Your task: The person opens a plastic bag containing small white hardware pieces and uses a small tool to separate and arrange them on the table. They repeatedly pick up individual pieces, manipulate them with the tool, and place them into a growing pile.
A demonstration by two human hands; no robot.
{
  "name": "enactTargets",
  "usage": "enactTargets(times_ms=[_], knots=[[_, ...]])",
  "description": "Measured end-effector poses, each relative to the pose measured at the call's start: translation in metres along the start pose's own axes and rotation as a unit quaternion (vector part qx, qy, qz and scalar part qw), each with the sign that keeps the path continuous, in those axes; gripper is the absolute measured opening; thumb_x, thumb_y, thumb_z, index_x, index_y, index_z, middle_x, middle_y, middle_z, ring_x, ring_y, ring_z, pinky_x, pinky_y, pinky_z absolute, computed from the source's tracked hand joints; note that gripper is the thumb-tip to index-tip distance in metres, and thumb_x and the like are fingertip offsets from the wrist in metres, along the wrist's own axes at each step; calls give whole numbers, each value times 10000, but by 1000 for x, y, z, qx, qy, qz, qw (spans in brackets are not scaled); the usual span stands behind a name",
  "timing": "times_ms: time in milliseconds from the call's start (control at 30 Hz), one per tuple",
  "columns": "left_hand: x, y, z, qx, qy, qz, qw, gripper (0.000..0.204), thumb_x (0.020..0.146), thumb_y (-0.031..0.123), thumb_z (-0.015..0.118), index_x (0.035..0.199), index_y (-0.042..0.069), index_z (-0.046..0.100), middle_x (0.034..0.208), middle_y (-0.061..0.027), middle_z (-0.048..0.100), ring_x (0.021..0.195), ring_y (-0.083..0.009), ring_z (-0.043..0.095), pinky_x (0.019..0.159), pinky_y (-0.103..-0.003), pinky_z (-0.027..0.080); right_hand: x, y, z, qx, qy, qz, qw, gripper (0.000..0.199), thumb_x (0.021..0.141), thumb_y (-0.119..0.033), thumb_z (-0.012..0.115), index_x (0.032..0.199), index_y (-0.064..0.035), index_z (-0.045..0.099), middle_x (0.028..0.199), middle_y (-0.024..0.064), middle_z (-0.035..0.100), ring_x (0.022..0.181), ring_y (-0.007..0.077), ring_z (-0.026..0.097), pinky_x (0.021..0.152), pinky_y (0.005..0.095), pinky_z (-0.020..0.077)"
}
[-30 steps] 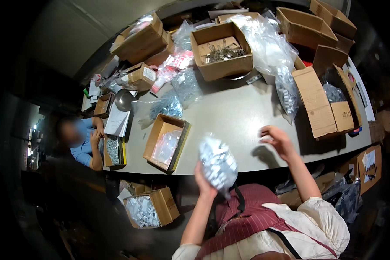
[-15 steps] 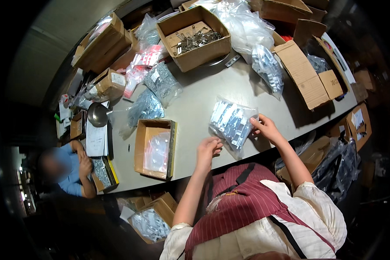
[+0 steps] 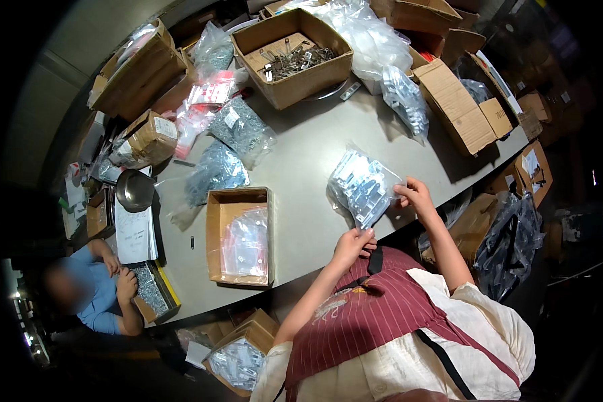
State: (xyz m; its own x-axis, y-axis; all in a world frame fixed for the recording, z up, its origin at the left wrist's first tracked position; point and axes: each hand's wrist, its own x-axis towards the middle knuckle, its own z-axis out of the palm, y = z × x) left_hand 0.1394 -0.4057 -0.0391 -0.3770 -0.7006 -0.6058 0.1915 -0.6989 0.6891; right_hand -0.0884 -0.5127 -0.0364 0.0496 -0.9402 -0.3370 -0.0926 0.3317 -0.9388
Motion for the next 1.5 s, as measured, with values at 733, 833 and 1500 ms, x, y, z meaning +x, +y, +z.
enactTargets(times_ms=[733, 833, 1500], knots=[[-37, 152, -20, 669, 209, 176, 691, 342, 945, 330, 621, 910, -6, 674, 808, -133, 699, 763, -296, 686, 715, -410, 520, 20, -85, 12, 238, -95, 71, 964, 359, 915, -263, 709, 646, -104, 531, 567, 13, 542, 371, 76, 444, 357, 211, 323], [3, 163, -19, 572, 229, 378, 691, 388, 915, 375, 666, 1013, 0, 639, 950, -215, 697, 896, -401, 666, 771, -491, 516, 17, -95, 34, 233, -74, 75, 967, 341, 917, -251, 704, 659, -95, 545, 567, 8, 537, 386, 77, 451, 374, 216, 335], [68, 96, -88, 264, 259, 232, 900, 363, 887, 305, 736, 1060, 3, 632, 830, -80, 702, 693, -156, 652, 636, -321, 522, 64, -65, 94, -407, -141, -132, 893, 616, 767, -364, 704, 1264, -17, 591, 1039, 235, 699, 984, 394, 670, 875, 450, 518]])
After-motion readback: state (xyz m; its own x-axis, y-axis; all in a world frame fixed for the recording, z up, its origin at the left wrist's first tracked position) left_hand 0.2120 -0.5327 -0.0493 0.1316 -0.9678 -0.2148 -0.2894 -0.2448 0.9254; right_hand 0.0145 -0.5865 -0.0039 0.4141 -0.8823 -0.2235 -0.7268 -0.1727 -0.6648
